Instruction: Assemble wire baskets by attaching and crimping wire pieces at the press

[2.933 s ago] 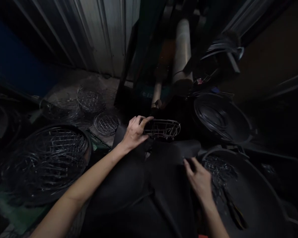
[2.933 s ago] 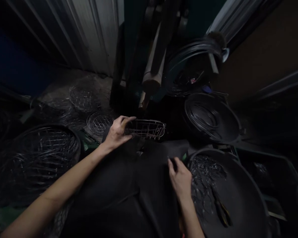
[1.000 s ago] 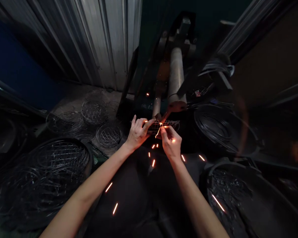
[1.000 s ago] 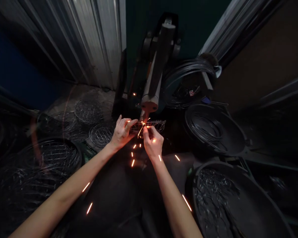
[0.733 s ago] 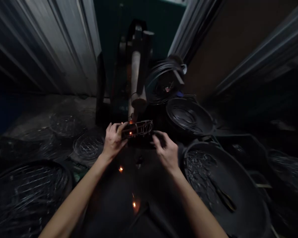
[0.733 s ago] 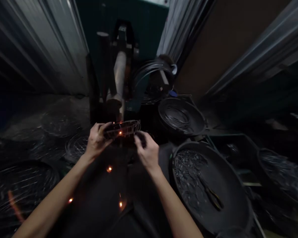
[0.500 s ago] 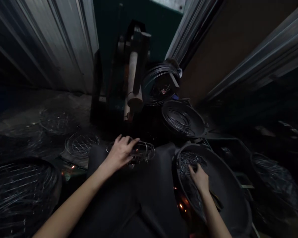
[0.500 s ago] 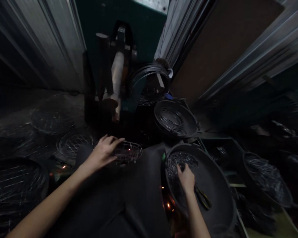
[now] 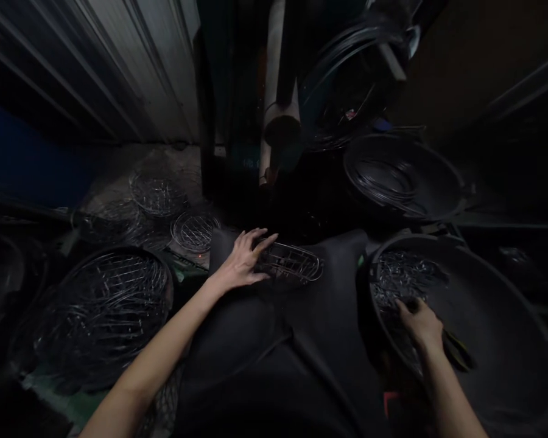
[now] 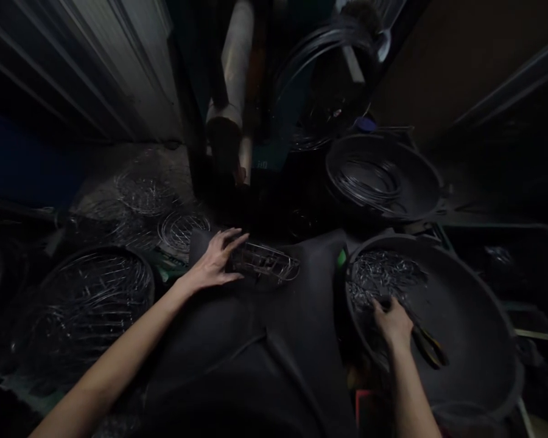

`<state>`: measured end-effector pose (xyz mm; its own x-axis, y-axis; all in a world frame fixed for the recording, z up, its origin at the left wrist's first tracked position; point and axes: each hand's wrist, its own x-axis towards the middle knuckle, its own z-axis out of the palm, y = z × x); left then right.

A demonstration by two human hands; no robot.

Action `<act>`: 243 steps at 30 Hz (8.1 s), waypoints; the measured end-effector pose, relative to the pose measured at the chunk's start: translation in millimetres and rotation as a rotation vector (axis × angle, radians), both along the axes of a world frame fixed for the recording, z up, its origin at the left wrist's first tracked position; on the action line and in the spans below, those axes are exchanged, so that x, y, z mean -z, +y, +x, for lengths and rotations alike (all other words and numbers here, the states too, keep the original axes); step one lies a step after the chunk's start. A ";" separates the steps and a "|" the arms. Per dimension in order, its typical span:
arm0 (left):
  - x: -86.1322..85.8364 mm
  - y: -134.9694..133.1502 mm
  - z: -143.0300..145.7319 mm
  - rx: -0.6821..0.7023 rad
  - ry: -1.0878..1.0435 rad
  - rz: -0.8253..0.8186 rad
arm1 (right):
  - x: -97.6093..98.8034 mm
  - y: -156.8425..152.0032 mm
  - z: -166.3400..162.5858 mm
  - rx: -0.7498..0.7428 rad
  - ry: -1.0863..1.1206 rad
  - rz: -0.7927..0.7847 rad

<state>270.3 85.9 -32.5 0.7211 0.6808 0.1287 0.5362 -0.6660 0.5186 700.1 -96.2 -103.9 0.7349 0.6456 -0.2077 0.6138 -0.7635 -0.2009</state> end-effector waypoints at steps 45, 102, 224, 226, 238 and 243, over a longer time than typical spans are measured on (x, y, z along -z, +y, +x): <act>-58.5 37.7 17.3 -0.269 0.041 0.280 | -137.5 184.4 -258.8 -0.596 0.367 0.826; -16.5 -0.2 3.0 -0.141 -0.088 -0.179 | 16.0 14.8 -29.0 -0.067 0.157 -0.116; -44.4 67.3 15.7 -0.270 -0.249 0.430 | -120.9 220.0 -260.4 -0.574 0.732 0.891; -43.8 67.6 14.9 -0.265 -0.237 0.457 | -119.6 218.9 -260.9 -0.560 0.751 0.901; -45.3 64.8 13.7 -0.206 -0.203 0.430 | -149.8 191.2 -253.6 -0.567 0.615 0.837; -49.1 38.6 15.7 -0.173 -0.150 0.184 | -142.7 98.6 -164.2 -0.239 0.297 0.798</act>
